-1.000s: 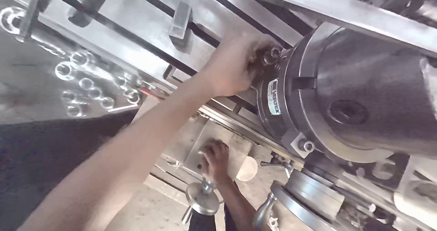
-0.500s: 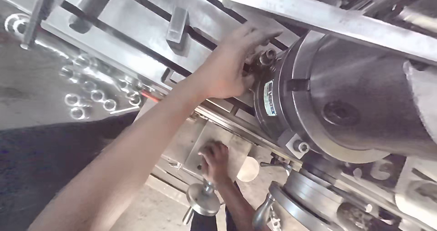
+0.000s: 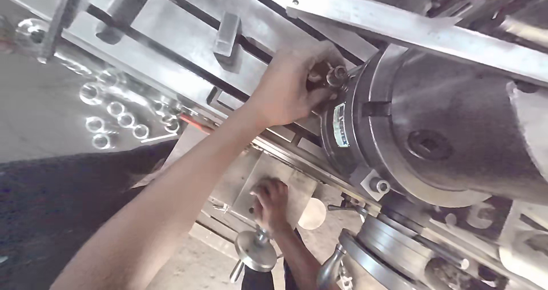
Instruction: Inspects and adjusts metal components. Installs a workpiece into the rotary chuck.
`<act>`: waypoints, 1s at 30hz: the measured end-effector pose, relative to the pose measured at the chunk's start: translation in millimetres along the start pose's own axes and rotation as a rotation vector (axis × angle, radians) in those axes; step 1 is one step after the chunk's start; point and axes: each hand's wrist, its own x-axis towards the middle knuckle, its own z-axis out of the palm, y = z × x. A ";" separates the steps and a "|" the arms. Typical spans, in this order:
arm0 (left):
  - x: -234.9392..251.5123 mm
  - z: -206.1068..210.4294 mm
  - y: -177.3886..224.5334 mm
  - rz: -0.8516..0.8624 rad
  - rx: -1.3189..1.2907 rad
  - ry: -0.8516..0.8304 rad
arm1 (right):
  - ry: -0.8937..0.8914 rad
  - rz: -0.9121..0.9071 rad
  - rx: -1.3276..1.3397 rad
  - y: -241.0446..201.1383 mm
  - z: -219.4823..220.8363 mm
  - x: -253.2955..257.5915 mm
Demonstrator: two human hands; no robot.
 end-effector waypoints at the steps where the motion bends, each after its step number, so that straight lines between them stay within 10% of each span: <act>1: 0.3 0.5 0.6 0.001 0.004 0.019 | -0.001 0.001 -0.001 0.1 -0.6 0.1; 30: 3.7 0.7 1.9 -0.099 -0.299 0.067 | 0.007 0.011 -0.005 0.0 0.2 0.4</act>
